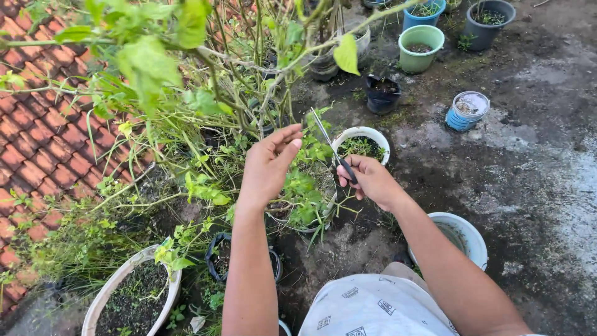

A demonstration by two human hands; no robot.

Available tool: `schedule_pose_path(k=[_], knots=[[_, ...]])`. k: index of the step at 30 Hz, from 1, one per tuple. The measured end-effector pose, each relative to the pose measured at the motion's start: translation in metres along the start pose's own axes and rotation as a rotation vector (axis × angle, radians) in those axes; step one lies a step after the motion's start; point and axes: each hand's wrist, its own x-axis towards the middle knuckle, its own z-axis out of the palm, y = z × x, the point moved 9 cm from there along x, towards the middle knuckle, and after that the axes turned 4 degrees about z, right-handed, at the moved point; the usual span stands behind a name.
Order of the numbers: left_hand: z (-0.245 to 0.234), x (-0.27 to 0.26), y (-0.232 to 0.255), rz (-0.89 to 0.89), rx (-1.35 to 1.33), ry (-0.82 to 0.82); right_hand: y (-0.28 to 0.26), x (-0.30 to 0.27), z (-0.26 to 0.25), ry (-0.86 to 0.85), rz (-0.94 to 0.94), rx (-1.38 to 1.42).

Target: Pruning leaves and stems from potted plants using scissors

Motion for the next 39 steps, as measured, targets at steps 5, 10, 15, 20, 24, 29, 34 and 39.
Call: schedule_pose_path(k=[5,10,15,20,24,29,34,39], knots=[[0.006,0.016,0.003,-0.022,-0.026,-0.002,-0.002,-0.006,-0.010,0.006,-0.010,0.019],[0.013,0.037,-0.006,-0.203,-0.018,0.040,-0.015,-0.004,-0.017,-0.037,-0.008,0.004],[0.015,0.061,-0.036,-0.338,0.126,0.265,-0.020,-0.003,-0.034,-0.071,0.020,-0.055],[0.003,0.081,-0.092,-0.291,0.207,0.525,-0.025,-0.006,-0.049,-0.122,0.034,-0.119],[-0.006,0.068,-0.107,-0.294,0.186,0.692,-0.019,0.009,-0.062,-0.161,0.045,-0.178],[-0.009,0.054,-0.122,-0.247,0.098,0.809,-0.019,0.021,-0.051,-0.230,0.003,-0.194],[0.000,0.041,-0.128,-0.177,0.033,0.923,-0.018,0.033,-0.040,-0.245,-0.031,-0.217],[0.009,0.027,-0.146,-0.295,-0.036,0.958,-0.005,0.035,-0.034,-0.208,0.014,-0.219]])
